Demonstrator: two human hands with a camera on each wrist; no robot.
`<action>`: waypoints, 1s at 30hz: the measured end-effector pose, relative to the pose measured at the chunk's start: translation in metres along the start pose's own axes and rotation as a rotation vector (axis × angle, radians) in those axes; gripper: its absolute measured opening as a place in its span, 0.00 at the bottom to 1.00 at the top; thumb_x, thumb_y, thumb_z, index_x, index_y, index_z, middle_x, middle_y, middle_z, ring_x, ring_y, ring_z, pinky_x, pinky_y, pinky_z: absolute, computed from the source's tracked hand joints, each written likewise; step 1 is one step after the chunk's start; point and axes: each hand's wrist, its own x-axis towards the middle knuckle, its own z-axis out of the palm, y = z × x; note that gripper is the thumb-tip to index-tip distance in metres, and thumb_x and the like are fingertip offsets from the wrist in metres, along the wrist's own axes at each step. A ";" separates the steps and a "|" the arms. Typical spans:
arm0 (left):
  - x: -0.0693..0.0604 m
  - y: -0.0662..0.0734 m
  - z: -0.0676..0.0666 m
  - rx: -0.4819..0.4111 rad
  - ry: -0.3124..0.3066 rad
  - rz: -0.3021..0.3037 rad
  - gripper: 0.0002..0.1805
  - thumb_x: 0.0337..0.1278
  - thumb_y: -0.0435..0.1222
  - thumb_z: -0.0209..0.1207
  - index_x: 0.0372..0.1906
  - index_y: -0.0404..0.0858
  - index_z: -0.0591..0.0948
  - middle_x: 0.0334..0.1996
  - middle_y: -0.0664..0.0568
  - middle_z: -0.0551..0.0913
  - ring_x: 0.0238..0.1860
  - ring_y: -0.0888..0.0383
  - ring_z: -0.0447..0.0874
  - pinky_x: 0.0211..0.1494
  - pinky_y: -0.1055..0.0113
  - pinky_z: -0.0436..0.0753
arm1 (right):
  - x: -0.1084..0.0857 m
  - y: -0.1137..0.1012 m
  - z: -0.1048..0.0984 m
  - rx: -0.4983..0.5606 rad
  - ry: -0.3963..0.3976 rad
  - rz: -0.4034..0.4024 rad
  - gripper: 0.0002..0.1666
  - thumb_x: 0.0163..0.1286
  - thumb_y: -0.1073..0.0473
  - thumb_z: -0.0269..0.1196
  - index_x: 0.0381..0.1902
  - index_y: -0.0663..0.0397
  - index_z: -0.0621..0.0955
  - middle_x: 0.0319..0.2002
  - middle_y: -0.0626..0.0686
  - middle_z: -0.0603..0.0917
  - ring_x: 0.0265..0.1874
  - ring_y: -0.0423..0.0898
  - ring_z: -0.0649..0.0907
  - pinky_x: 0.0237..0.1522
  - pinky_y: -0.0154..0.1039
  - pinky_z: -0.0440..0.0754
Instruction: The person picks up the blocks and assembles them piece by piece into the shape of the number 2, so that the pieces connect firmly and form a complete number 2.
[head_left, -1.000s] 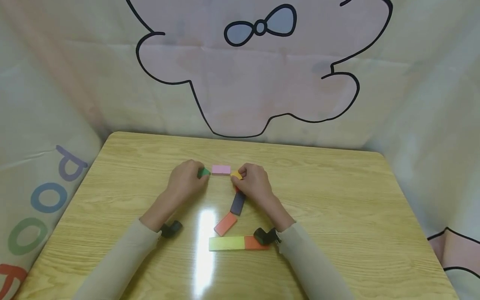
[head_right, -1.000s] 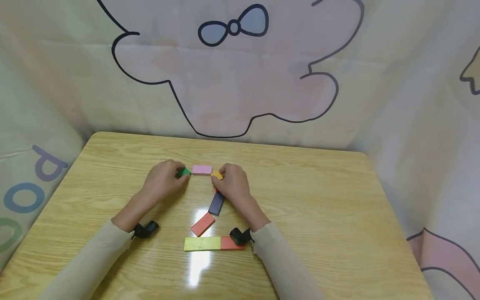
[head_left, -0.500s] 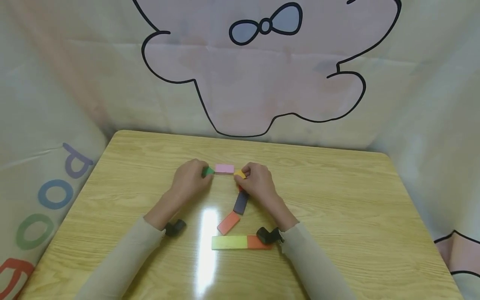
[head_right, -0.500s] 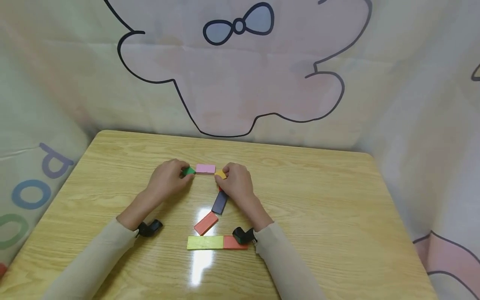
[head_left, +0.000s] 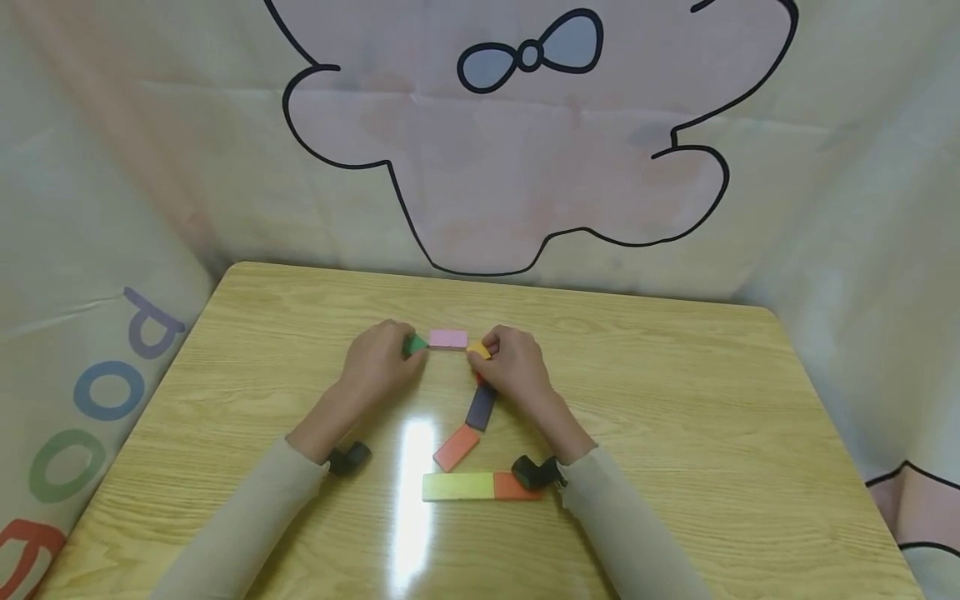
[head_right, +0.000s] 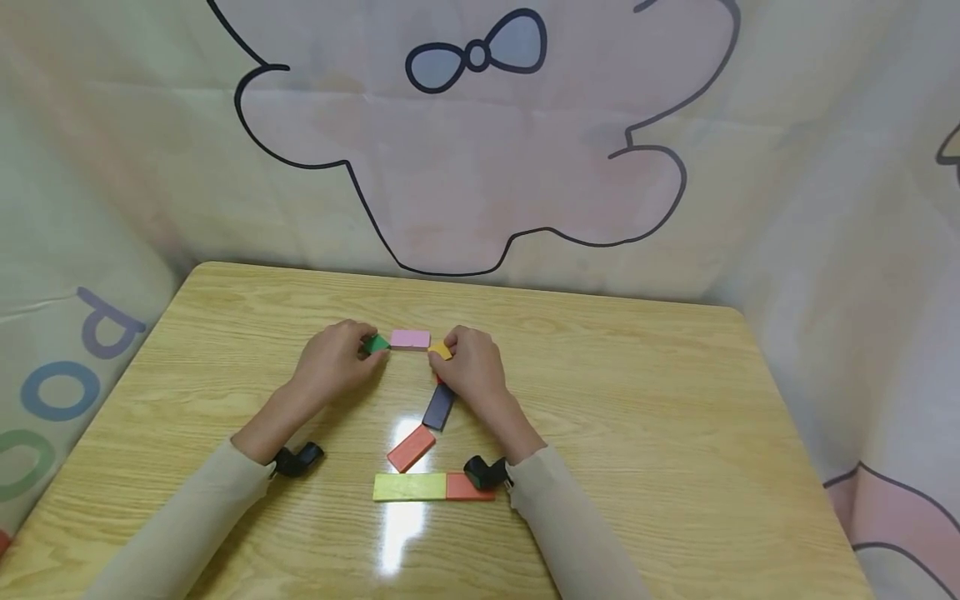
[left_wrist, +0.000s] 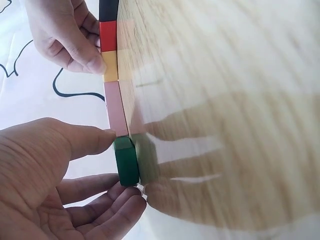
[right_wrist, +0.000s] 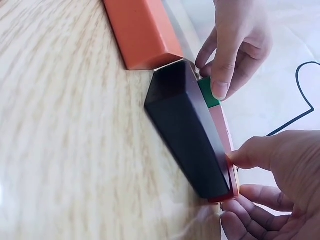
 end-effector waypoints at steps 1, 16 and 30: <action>0.000 0.000 0.000 0.001 0.000 -0.002 0.11 0.68 0.41 0.65 0.39 0.35 0.85 0.30 0.49 0.81 0.29 0.55 0.74 0.30 0.66 0.71 | 0.000 0.000 0.000 0.002 0.000 0.000 0.18 0.66 0.53 0.74 0.45 0.62 0.87 0.37 0.56 0.89 0.36 0.47 0.84 0.42 0.43 0.85; -0.005 -0.004 -0.002 0.012 0.017 -0.007 0.16 0.68 0.47 0.66 0.33 0.41 0.78 0.26 0.50 0.76 0.28 0.55 0.72 0.28 0.65 0.69 | -0.001 0.001 0.002 -0.006 0.013 -0.014 0.20 0.67 0.51 0.74 0.47 0.61 0.86 0.33 0.53 0.87 0.35 0.46 0.84 0.41 0.41 0.84; -0.009 -0.006 -0.005 0.026 0.010 -0.012 0.34 0.68 0.50 0.67 0.67 0.29 0.79 0.39 0.44 0.85 0.38 0.52 0.81 0.45 0.53 0.85 | -0.001 0.000 0.001 -0.033 0.016 -0.009 0.19 0.69 0.51 0.72 0.48 0.61 0.87 0.32 0.53 0.87 0.32 0.46 0.83 0.38 0.41 0.82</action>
